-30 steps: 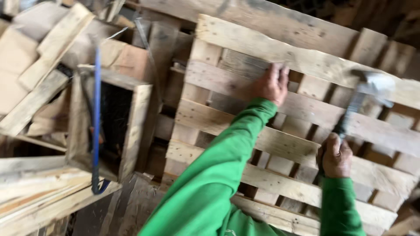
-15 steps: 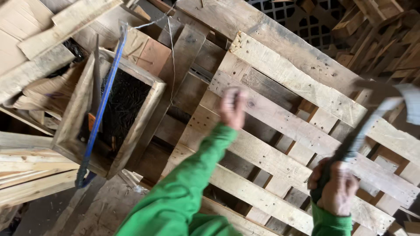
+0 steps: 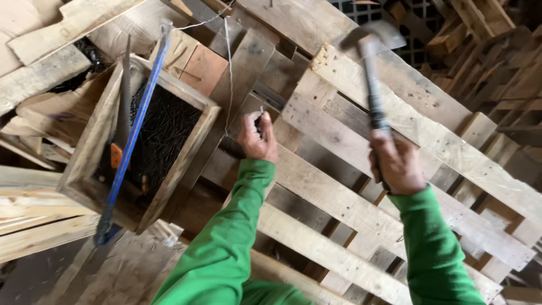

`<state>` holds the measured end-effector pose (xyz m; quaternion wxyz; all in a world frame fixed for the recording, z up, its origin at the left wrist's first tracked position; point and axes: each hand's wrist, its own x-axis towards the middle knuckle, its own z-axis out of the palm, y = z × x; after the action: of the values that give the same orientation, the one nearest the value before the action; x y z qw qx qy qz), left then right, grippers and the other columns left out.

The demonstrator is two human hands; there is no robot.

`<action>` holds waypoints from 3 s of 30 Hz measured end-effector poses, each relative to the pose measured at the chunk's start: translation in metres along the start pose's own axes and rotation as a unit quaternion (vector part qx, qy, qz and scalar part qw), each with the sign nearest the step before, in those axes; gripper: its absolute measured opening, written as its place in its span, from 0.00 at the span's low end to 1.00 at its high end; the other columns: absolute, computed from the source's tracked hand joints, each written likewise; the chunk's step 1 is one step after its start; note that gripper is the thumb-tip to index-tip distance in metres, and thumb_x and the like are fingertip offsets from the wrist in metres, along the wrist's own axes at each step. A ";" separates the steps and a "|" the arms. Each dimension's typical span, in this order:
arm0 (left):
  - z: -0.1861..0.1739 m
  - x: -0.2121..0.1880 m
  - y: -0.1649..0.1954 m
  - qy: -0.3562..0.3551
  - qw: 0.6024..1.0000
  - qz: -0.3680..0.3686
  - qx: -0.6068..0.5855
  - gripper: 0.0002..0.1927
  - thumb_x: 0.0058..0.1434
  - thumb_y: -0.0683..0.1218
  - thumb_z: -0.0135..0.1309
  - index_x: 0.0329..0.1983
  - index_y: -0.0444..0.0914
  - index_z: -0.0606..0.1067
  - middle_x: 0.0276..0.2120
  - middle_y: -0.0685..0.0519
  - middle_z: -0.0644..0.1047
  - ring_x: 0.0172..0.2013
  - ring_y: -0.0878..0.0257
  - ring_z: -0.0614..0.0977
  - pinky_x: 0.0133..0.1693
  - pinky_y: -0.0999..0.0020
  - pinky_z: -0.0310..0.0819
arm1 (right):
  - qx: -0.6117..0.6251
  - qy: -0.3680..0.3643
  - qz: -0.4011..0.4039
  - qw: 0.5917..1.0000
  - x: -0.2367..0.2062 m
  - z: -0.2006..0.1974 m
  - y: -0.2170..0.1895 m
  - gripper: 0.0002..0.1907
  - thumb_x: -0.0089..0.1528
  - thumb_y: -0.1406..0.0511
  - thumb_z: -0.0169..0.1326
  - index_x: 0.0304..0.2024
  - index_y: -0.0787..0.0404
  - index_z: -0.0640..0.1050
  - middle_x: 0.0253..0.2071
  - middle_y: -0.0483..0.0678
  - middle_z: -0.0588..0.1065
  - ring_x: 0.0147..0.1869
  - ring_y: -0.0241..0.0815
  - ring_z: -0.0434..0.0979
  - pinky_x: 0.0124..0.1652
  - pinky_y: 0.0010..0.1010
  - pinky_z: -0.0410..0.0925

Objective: The person dismantles wooden pallets in a pile of scrap wood. They hammer the pallet boards, pry at nails, saw through a plank with a hand saw, and pull boards free, stacking the separated wood.

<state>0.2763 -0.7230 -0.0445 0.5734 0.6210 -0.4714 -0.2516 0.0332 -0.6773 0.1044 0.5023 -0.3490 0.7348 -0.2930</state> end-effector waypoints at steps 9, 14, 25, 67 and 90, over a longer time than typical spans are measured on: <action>-0.005 -0.010 -0.007 -0.042 0.998 -0.029 -0.035 0.09 0.72 0.45 0.54 0.43 0.33 0.72 0.33 0.49 0.76 0.31 0.63 0.76 0.33 0.66 0.73 | 0.208 0.090 -0.317 0.921 0.022 0.006 0.019 0.20 0.71 0.49 0.57 0.48 0.59 0.73 0.28 0.46 0.70 0.24 0.38 0.69 0.25 0.33 0.66; -0.006 -0.004 -0.002 -0.030 0.998 -0.032 -0.046 0.08 0.72 0.44 0.54 0.43 0.32 0.73 0.31 0.49 0.75 0.28 0.63 0.73 0.32 0.66 0.72 | -0.081 0.032 -0.008 0.996 0.018 -0.005 0.027 0.28 0.68 0.44 0.48 0.34 0.62 0.72 0.21 0.45 0.69 0.17 0.36 0.65 0.17 0.31 0.61; -0.009 -0.009 -0.013 -0.025 0.998 -0.048 -0.015 0.08 0.71 0.45 0.54 0.42 0.34 0.73 0.32 0.46 0.76 0.30 0.55 0.77 0.34 0.60 0.74 | 0.040 0.069 -0.225 0.971 -0.011 0.020 0.030 0.28 0.71 0.46 0.52 0.37 0.66 0.72 0.23 0.48 0.68 0.19 0.39 0.67 0.20 0.31 0.62; -0.105 -0.008 -0.072 0.038 0.836 -0.400 -0.375 0.08 0.65 0.45 0.59 0.42 0.42 0.72 0.27 0.56 0.75 0.20 0.72 0.66 0.17 0.76 0.54 | 0.144 0.020 -0.253 0.956 -0.215 0.109 0.073 0.32 0.65 0.39 0.54 0.38 0.62 0.73 0.25 0.46 0.72 0.23 0.36 0.70 0.23 0.27 0.65; -0.278 0.006 -0.057 -0.063 0.983 0.115 0.129 0.19 0.76 0.47 0.46 0.66 0.36 0.70 0.60 0.38 0.76 0.59 0.40 0.78 0.62 0.52 0.72 | 0.005 -0.110 0.033 0.993 -0.258 0.203 0.127 0.21 0.67 0.51 0.50 0.37 0.63 0.74 0.18 0.45 0.70 0.17 0.32 0.66 0.19 0.26 0.61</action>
<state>0.5332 -0.6024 -0.0375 0.4828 0.6145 -0.6031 -0.1598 0.2616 -0.4111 0.0770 0.5912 -0.3520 0.6850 -0.2396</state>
